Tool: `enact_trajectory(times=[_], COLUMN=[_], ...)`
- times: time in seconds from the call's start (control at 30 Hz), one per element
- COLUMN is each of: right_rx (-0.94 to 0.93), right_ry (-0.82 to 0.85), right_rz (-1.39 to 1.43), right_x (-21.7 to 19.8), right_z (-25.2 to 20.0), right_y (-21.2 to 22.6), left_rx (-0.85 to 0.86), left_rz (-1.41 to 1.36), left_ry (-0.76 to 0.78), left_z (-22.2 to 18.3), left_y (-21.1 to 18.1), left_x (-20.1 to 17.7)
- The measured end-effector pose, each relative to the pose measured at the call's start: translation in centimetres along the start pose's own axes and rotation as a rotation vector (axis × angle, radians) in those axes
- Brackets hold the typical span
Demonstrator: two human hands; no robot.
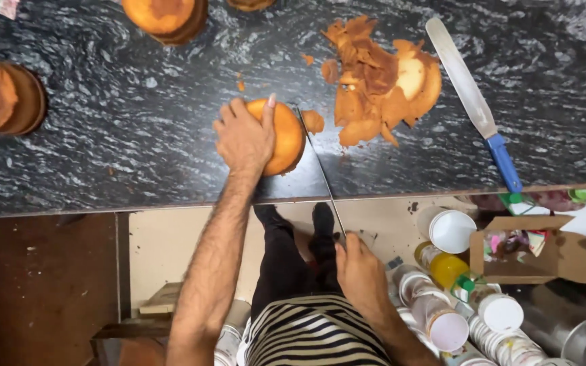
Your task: Trim the outer layer of small round cakes using a palette knife or bread knife on a marble countertop.
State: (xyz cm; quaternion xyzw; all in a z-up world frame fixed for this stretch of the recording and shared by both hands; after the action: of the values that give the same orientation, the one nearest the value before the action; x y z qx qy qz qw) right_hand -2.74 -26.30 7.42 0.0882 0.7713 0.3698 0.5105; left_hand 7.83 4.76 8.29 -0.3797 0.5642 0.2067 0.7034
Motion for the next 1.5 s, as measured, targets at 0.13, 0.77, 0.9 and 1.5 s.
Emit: enact_trajectory(times=[0.13,0.77,0.9,1.5], right_rx=[-0.143,-0.063,-0.014,-0.102], right_ry=[-0.132,-0.031,-0.003,-0.029], right_rz=[0.015,0.023,0.052,0.015], right_x=[0.3,1.8,2.4,2.3], right_z=[5.8,8.1,4.4,0.8], right_y=[2.6,2.3,-0.1,-0.9], left_rx=[0.347,0.432,0.253,0.112], left_rz=[-0.061,-0.032,0.030,-0.033], left_ry=[-0.266,0.135,0.147,0.126], left_z=[-0.4,-0.8,-0.7,-0.3], left_y=[-2.5,-3.7,-3.0,-0.5], left_x=[-3.9,-1.1,-1.1,-0.5])
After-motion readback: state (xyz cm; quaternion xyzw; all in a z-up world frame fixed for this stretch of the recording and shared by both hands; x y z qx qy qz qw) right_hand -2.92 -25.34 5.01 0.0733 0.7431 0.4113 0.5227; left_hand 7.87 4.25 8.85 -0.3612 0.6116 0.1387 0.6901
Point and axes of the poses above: each hand's wrist, its own z-axis towards the middle knuckle, its own x-axis out of the palm, y = z × x, the point moved 9 cm from there along z, towards the middle knuckle, and after that the axes turned 7 degrees about -x, right-handed, at the moved point
